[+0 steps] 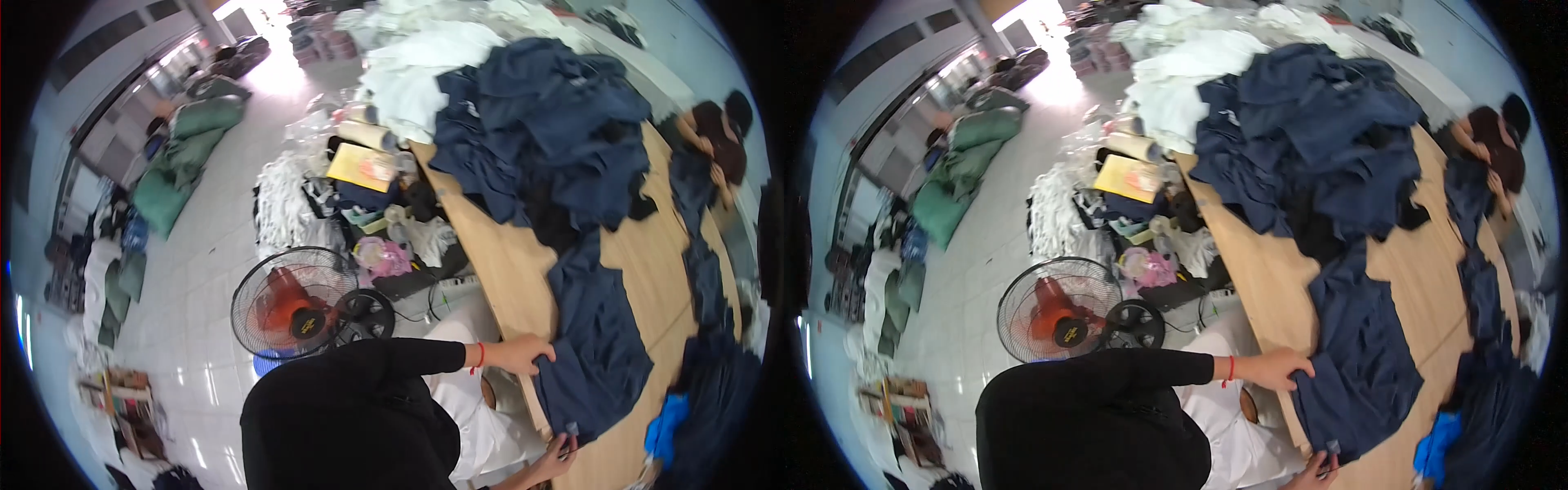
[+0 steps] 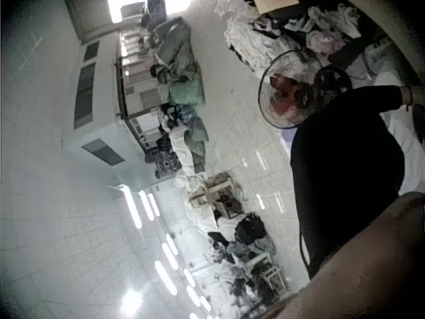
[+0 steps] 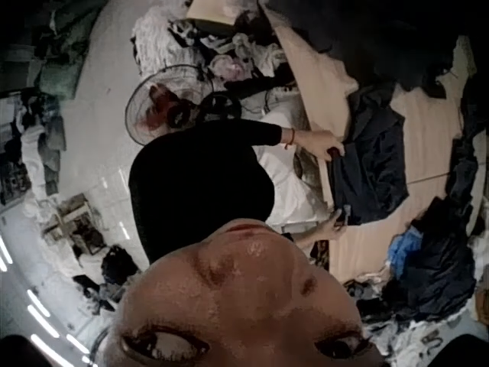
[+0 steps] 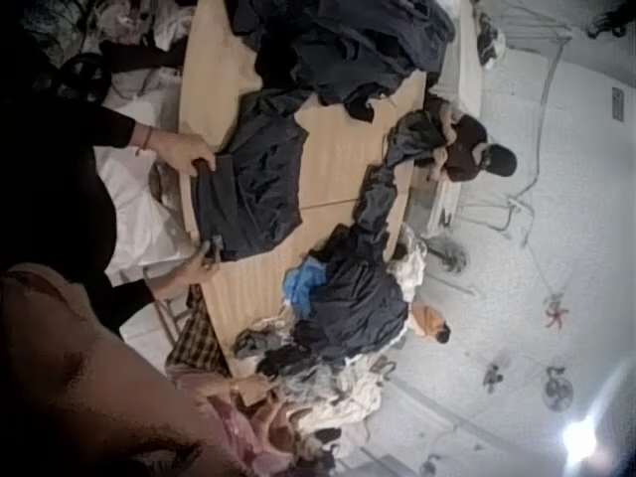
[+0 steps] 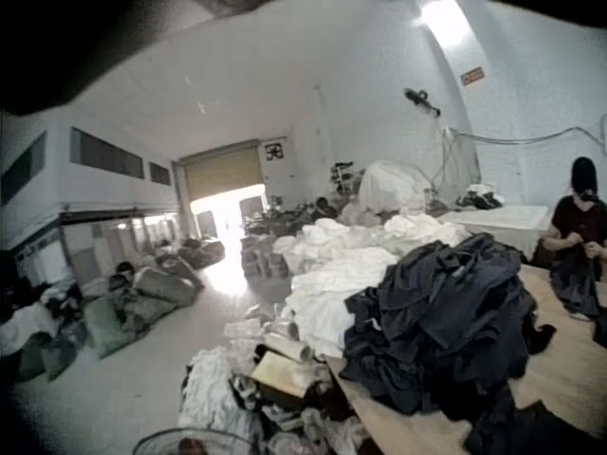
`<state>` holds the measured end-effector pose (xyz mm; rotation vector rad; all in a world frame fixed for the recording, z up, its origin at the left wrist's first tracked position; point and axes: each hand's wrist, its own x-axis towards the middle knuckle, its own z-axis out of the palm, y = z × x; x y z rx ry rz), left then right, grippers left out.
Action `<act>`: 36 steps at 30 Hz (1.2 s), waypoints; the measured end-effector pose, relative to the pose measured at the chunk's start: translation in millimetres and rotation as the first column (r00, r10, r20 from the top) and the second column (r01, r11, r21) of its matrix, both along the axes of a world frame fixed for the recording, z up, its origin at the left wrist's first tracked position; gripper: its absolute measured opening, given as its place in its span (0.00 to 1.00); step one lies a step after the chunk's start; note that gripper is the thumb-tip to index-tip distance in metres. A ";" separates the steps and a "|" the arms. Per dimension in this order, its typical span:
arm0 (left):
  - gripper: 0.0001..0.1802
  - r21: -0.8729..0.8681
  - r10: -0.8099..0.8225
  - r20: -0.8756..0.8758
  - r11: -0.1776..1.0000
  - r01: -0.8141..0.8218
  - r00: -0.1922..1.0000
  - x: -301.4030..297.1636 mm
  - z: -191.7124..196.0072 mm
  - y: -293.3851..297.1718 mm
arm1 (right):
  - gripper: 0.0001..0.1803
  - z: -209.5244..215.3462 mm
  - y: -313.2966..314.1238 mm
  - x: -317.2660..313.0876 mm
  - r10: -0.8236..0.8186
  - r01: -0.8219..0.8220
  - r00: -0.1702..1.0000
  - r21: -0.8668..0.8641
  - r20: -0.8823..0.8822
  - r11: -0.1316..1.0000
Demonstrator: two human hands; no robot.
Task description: Trimming excess threads from finished pairs of shorts using thread snips.
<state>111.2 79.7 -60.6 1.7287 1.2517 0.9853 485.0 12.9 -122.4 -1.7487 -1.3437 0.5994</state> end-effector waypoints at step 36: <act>0.10 -0.574 0.503 0.817 0.754 0.319 0.281 -46.6 45.3 -5.7 | 0.22 -14.5 -7.2 35.7 -0.306 0.297 0.567 -0.156 -0.765 0.942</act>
